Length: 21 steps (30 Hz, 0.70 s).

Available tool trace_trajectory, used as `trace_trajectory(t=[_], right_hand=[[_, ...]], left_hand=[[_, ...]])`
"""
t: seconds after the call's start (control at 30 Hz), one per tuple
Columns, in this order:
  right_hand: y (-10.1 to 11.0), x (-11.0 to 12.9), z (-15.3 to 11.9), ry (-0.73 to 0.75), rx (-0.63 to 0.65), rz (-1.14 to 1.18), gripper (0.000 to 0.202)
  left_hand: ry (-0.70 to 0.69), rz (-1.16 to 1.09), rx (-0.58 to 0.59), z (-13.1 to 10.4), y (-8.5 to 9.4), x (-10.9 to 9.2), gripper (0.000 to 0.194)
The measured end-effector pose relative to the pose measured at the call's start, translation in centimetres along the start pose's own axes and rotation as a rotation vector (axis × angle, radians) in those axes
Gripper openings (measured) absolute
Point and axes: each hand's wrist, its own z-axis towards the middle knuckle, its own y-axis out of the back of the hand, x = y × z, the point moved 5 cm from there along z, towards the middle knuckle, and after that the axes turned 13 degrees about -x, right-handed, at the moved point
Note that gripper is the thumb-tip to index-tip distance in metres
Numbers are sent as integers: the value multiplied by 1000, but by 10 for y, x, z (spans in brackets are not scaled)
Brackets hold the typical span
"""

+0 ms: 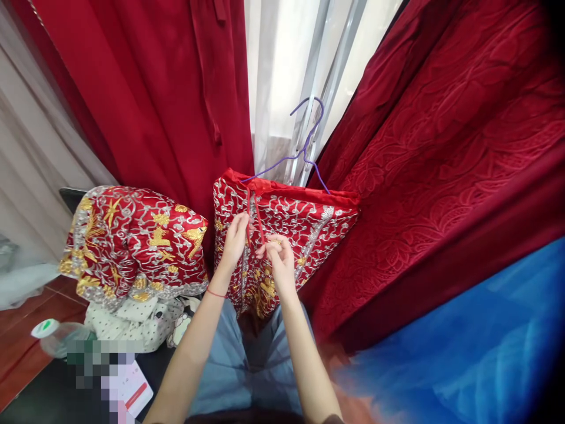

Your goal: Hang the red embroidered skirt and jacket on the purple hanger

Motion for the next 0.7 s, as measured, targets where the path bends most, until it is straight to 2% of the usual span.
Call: trace_trajectory(t=[0.07, 0.13, 0.23, 0.33, 0.43, 0.5, 0.53, 0.6, 0.63, 0.7], right_hand=[[5, -9, -1, -62, -119, 48, 23], [8, -22, -8, -106, -218, 69, 26], [8, -46, -24, -185, -250, 86, 23], [11, -65, -37, -206, -259, 75, 27], [14, -74, -40, -191, -187, 26, 44], [13, -76, -39, -212, -97, -14, 52], [12, -76, -38, -222, -46, -40, 51], [10, -75, -37, -218, 36, -111, 38], [10, -73, -37, -196, 51, -161, 31], [11, -68, -38, -81, 35, -298, 31]], left_hand=[[-29, 30, 72, -3, -3, 1, 37], [1, 29, 141, -13, -6, 6, 36], [71, 31, 201, -30, -8, 16, 40], [74, 25, 237, -44, -7, 18, 44], [21, 82, 299, -51, -6, 12, 34], [-20, 135, 340, -54, -4, 6, 36], [-29, 149, 357, -55, -2, 3, 36], [-9, 140, 371, -56, 2, 1, 36], [10, 127, 363, -56, 4, 2, 37], [45, 96, 311, -55, 10, 3, 36]])
